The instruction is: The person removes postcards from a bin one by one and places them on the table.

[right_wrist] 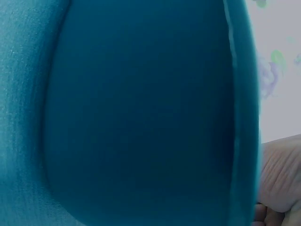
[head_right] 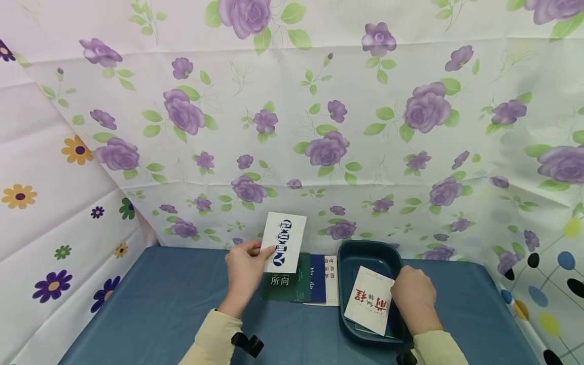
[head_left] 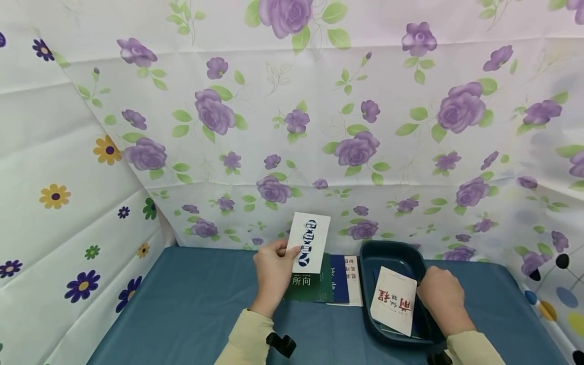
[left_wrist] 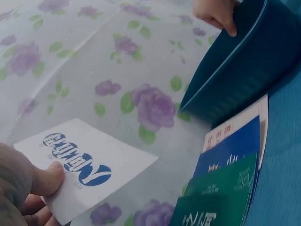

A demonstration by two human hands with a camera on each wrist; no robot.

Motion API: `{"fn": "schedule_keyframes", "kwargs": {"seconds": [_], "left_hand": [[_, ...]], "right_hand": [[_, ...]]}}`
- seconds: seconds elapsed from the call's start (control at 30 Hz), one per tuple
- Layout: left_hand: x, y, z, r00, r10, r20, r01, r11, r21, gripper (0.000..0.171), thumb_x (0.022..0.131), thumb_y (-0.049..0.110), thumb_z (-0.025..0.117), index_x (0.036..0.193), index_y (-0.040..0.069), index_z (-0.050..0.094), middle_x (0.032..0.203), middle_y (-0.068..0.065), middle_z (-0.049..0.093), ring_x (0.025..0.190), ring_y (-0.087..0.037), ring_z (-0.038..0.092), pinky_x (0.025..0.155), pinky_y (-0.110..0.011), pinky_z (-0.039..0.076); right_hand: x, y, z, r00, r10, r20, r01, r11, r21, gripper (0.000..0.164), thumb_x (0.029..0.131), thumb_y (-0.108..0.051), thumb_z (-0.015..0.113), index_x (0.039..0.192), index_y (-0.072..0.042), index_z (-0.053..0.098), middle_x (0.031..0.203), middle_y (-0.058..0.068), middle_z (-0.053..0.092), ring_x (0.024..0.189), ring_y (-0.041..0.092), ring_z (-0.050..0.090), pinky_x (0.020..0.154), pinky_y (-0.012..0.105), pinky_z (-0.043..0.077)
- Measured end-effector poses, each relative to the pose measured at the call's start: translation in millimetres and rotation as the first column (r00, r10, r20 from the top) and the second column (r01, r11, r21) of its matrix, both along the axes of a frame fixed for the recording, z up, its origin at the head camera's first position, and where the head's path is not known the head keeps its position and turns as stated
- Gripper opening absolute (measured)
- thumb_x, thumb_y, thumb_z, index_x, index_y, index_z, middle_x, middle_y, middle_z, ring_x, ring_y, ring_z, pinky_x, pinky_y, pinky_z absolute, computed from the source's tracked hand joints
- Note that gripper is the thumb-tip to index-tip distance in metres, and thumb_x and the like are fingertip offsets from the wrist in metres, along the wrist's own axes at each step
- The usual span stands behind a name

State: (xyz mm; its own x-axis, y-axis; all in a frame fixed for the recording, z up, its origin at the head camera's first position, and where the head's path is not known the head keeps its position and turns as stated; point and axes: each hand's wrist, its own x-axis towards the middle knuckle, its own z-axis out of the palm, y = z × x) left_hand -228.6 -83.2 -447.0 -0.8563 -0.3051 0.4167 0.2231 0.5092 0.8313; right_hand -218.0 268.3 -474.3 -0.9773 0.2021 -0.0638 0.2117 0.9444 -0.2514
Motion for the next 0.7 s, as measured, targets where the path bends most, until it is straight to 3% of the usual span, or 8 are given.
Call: {"fn": "schedule_keyframes", "kwargs": {"seconds": [0.33, 0.5, 0.7], "left_hand": [[0.2, -33, -13.8, 0.988, 0.054, 0.145, -0.053, 0.999, -0.007, 0.015, 0.077, 0.021, 0.076, 0.086, 0.011, 0.070, 0.068, 0.006, 0.062, 0.056, -0.004, 0.058, 0.047, -0.024, 0.046], [0.3, -42, -19.3, 0.980, 0.085, 0.182, -0.080, 0.996, -0.030, 0.013, 0.077, 0.019, 0.076, 0.084, 0.010, 0.070, 0.066, 0.006, 0.061, 0.055, -0.006, 0.057, 0.047, -0.026, 0.046], [1.1, -50, -26.3, 0.966, 0.078, 0.248, -0.081, 0.997, 0.000, 0.016, 0.076, 0.019, 0.077, 0.086, 0.010, 0.070, 0.068, 0.004, 0.061, 0.057, -0.007, 0.057, 0.048, -0.026, 0.046]], "right_hand": [[-1.6, 1, 3.9, 1.000, -0.011, 0.015, 0.011, 1.000, 0.014, 0.019, 0.082, -0.013, 0.059, 0.080, 0.006, 0.058, 0.065, 0.014, 0.052, 0.054, 0.025, 0.050, 0.045, 0.039, 0.042], [-1.9, 6, 4.6, 1.000, 0.002, 0.017, -0.002, 0.999, -0.039, 0.019, 0.082, -0.015, 0.059, 0.074, 0.002, 0.055, 0.061, 0.012, 0.049, 0.052, 0.025, 0.048, 0.044, 0.036, 0.039], [-5.7, 16, 1.8, 0.998, 0.033, 0.058, -0.028, 0.996, -0.087, 0.021, 0.081, -0.020, 0.062, 0.074, -0.001, 0.058, 0.064, 0.009, 0.051, 0.056, 0.023, 0.048, 0.048, 0.037, 0.039]]}}
